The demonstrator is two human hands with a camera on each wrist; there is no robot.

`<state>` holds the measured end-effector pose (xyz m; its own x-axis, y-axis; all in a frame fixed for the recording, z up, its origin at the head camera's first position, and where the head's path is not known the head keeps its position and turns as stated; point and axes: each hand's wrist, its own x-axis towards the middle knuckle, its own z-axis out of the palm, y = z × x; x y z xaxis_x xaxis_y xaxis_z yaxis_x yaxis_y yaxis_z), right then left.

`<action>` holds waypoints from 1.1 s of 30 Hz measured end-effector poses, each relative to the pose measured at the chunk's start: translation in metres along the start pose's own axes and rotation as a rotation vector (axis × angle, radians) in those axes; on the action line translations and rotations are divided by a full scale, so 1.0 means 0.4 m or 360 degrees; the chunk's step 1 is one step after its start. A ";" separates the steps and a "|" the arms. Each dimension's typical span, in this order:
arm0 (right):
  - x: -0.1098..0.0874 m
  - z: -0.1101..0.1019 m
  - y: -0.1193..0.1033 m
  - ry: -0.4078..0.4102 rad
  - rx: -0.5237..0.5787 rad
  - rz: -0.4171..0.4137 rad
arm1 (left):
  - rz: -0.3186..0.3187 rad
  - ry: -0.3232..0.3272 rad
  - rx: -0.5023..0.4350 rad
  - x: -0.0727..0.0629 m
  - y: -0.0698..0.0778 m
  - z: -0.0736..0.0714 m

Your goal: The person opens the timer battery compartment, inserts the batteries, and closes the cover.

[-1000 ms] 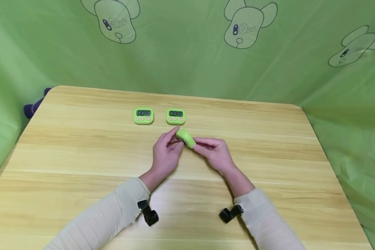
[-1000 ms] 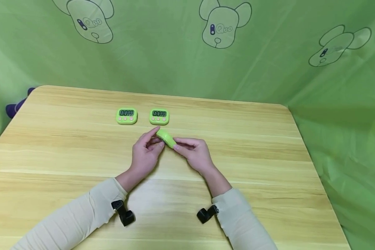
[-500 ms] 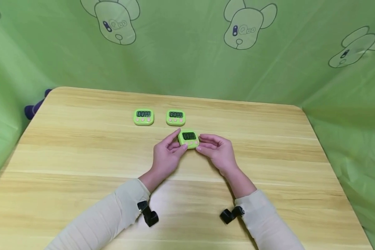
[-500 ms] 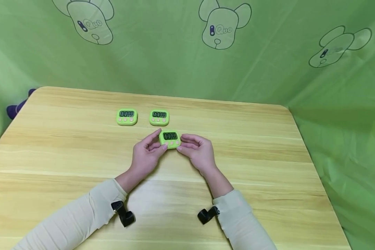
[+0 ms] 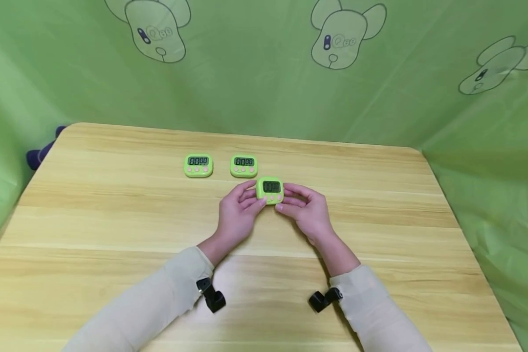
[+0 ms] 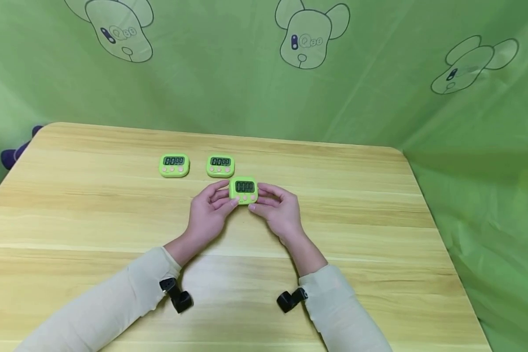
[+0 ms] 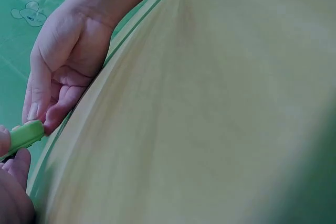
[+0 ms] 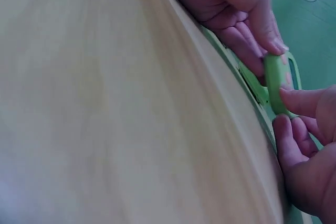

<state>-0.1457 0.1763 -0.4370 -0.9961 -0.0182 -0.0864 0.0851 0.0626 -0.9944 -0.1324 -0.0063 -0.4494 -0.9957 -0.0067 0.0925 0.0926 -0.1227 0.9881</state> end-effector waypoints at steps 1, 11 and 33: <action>0.002 -0.003 0.001 0.0023 0.0006 -0.0015 | -0.0013 -0.0001 -0.0004 0.005 0.000 0.007; 0.046 -0.055 0.009 0.0160 -0.0207 -0.0102 | 0.0011 0.0089 0.0269 0.048 -0.015 0.076; 0.147 -0.071 0.006 0.0304 -0.0535 -0.0092 | -0.0061 -0.0136 0.1311 0.140 -0.016 0.132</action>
<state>-0.2049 0.2039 -0.4427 -0.9881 0.1530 0.0137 0.0478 0.3907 -0.9193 -0.1886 0.0464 -0.4439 -0.9975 0.0619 0.0330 0.0653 0.6454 0.7611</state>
